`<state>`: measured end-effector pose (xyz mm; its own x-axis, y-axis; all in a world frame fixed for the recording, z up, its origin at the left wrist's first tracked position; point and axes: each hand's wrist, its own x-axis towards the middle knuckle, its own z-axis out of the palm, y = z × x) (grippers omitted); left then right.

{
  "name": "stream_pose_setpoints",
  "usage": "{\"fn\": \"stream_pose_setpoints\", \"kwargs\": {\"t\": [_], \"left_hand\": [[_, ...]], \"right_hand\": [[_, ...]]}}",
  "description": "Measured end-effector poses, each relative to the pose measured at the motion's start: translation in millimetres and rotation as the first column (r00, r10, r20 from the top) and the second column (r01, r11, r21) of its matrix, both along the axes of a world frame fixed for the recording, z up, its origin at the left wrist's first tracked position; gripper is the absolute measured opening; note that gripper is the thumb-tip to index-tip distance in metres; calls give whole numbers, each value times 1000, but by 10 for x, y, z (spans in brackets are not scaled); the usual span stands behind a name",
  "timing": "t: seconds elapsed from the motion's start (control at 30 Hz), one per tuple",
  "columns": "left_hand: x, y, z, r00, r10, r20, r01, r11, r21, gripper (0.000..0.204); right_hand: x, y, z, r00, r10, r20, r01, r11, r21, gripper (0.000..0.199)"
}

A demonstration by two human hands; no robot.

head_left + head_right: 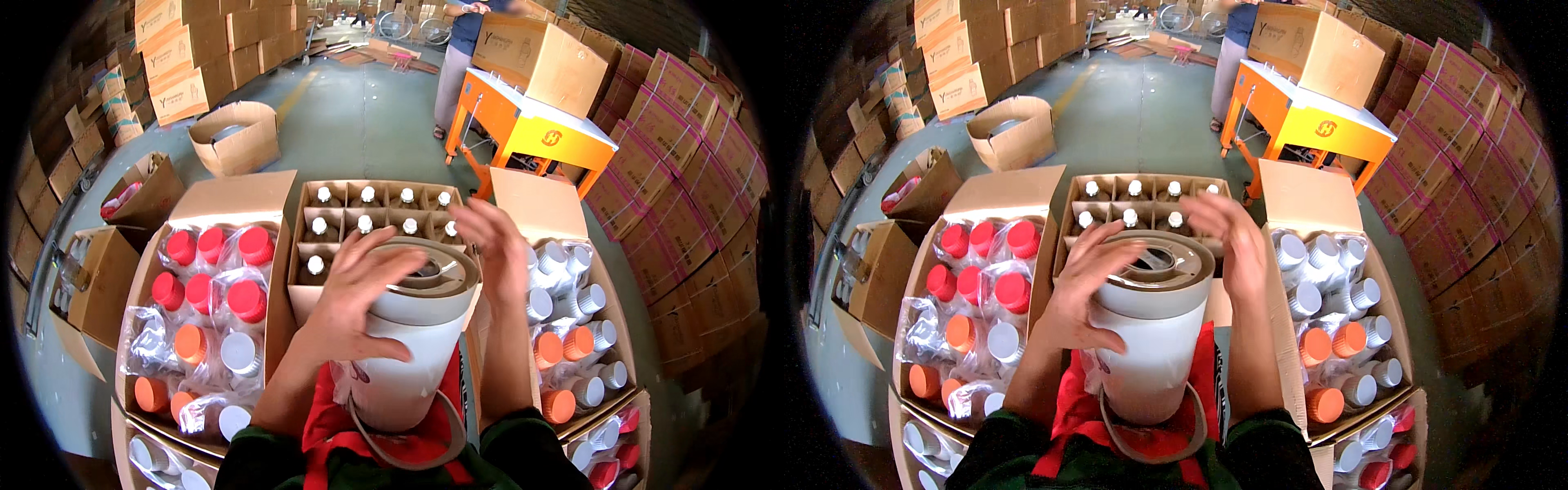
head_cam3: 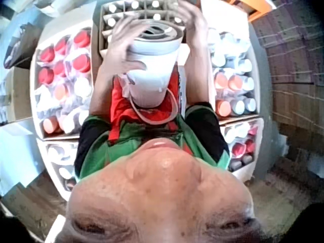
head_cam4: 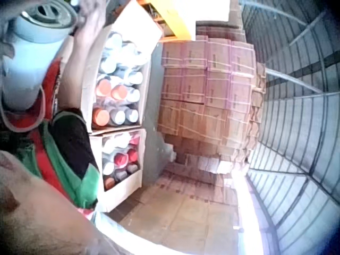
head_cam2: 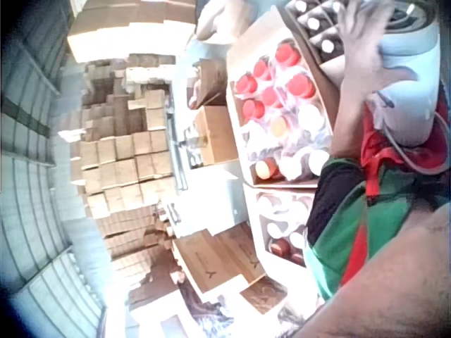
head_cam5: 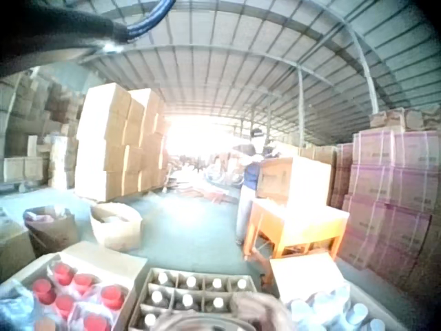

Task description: The person assembles thermal bottles by placing a metallic inner flask into a plastic outer shell, attaching a base or lid component, and then wrapping the finished product in a plastic bag before placing it into a shipping box.

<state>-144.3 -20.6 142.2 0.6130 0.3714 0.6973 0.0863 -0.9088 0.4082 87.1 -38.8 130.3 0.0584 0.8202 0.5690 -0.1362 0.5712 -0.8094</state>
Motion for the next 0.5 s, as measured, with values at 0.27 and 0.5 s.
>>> {"fn": "stream_pose_setpoints", "kwargs": {"t": [0.27, 0.5], "left_hand": [[-194, 317, -435, 951, 12, 310, 91, 944, -317, 77], [-128, 291, -490, 871, -56, 489, 302, 846, -441, 54]], "right_hand": [[-53, -266, 121, 974, 211, 77, -210, 977, -25, 84], [-134, -315, 142, 820, 83, 566, -202, 968, 150, 67]]}}
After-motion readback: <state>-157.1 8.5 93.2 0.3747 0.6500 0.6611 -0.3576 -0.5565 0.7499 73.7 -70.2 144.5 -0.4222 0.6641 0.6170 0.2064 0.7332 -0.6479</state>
